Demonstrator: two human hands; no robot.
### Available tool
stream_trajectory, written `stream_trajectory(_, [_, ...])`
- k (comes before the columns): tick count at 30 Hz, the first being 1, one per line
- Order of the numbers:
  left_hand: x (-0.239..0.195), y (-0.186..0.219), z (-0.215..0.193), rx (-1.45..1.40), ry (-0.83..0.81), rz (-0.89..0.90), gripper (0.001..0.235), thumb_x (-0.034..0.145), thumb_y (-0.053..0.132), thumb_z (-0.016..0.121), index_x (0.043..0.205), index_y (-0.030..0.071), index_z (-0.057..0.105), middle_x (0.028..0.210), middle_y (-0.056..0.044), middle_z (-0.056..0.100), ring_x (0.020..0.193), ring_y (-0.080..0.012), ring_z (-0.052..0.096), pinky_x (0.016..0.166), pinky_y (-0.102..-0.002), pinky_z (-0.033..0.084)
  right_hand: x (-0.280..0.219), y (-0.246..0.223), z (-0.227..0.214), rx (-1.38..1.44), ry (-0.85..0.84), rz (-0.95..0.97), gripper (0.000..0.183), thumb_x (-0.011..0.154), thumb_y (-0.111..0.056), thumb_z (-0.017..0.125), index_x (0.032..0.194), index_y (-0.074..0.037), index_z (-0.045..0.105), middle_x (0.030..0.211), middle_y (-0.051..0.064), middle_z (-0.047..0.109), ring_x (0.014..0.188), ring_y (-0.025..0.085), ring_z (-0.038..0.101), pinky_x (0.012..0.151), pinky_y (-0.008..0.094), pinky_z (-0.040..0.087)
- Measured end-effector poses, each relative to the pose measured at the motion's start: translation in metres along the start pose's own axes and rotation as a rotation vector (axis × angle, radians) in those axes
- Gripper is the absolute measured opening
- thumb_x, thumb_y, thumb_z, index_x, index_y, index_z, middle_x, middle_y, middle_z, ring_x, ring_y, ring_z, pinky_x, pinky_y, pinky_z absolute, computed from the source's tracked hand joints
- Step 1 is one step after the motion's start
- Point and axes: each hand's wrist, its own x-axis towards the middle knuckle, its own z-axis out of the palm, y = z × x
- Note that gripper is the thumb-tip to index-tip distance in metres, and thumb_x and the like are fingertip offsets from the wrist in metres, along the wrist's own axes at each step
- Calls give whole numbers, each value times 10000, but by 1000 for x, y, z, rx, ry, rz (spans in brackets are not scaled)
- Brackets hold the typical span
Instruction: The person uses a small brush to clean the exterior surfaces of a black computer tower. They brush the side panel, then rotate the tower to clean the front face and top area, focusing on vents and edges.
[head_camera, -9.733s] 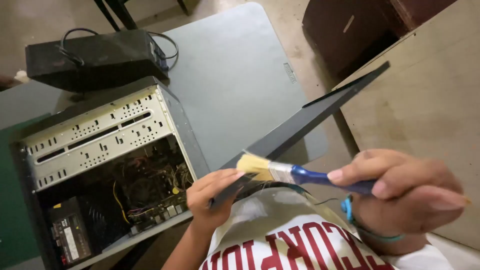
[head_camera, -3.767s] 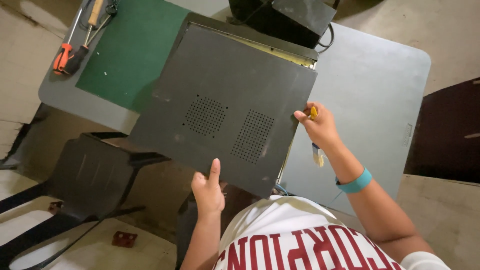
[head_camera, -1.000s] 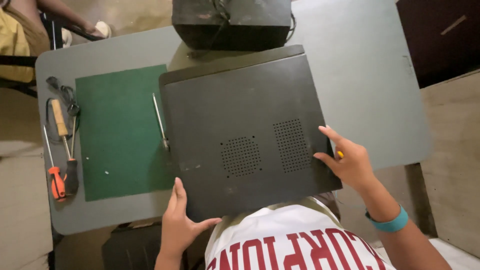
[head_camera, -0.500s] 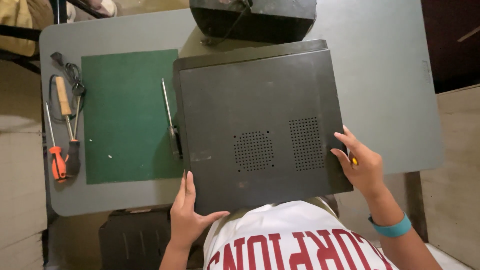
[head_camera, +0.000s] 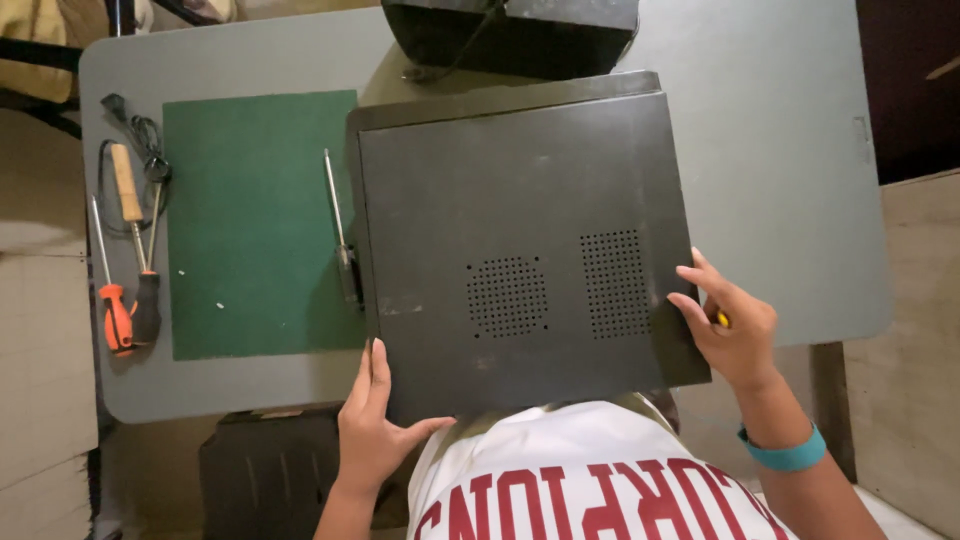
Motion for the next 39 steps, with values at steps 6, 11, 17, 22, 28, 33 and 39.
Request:
stream_trajectory(6, [-5,4,-4,-9,-29,-37,1315,566,620,891,1580,43,286,1530,-284,454,1420,-406,465,1059,-462,488,-4,-8,-3,-29,-12,8,287,958,-5,743,1228,-70,669,1321,250,679,547,99,302,556,259,395])
stream_trajectory(11, [-2,6,-2,-44,0,-43,1299,550,572,915,1564,28,310,1524,-296,452,1429,-414,453,1093,-468,470,-5,-4,1,-10,-8,57,253,937,32,742,1148,-92,677,1358,245,656,534,111,296,522,218,380])
stream_trajectory(17, [-5,3,0,3,29,-18,1244,587,597,890,1553,24,354,1511,-282,484,1421,-416,475,1078,-457,481,-1,-3,3,19,10,82,242,943,16,749,1156,-76,681,1349,230,660,545,104,300,520,221,392])
stream_trajectory(22, [-4,7,-3,5,-12,-36,1228,634,605,850,1563,5,317,1532,-259,465,1424,-428,461,1038,-468,510,-10,-5,-19,13,-329,269,925,721,-277,844,1495,-119,363,1528,133,434,1040,204,324,830,301,409])
stream_trajectory(28, [-1,9,-6,23,-36,-65,1234,609,598,867,1572,45,328,1541,-212,480,1437,-398,456,1012,-448,517,-30,-10,-26,-386,-772,371,1472,492,-582,972,1602,-227,74,1719,24,44,691,277,695,473,382,465])
stream_trajectory(33, [-1,8,-2,10,6,-63,1226,550,589,897,1558,112,387,1424,-362,531,1399,-461,484,982,-452,536,-53,7,-26,-240,-468,154,1337,430,-526,1005,1553,-183,365,1590,212,444,583,190,525,501,292,482])
stream_trajectory(39, [-5,1,2,27,-2,-52,1213,572,562,908,1569,130,371,1492,-218,537,1429,-449,460,961,-453,548,-53,1,-18,-246,-350,97,1171,562,-536,941,1539,-187,399,1618,156,416,534,143,286,391,247,319])
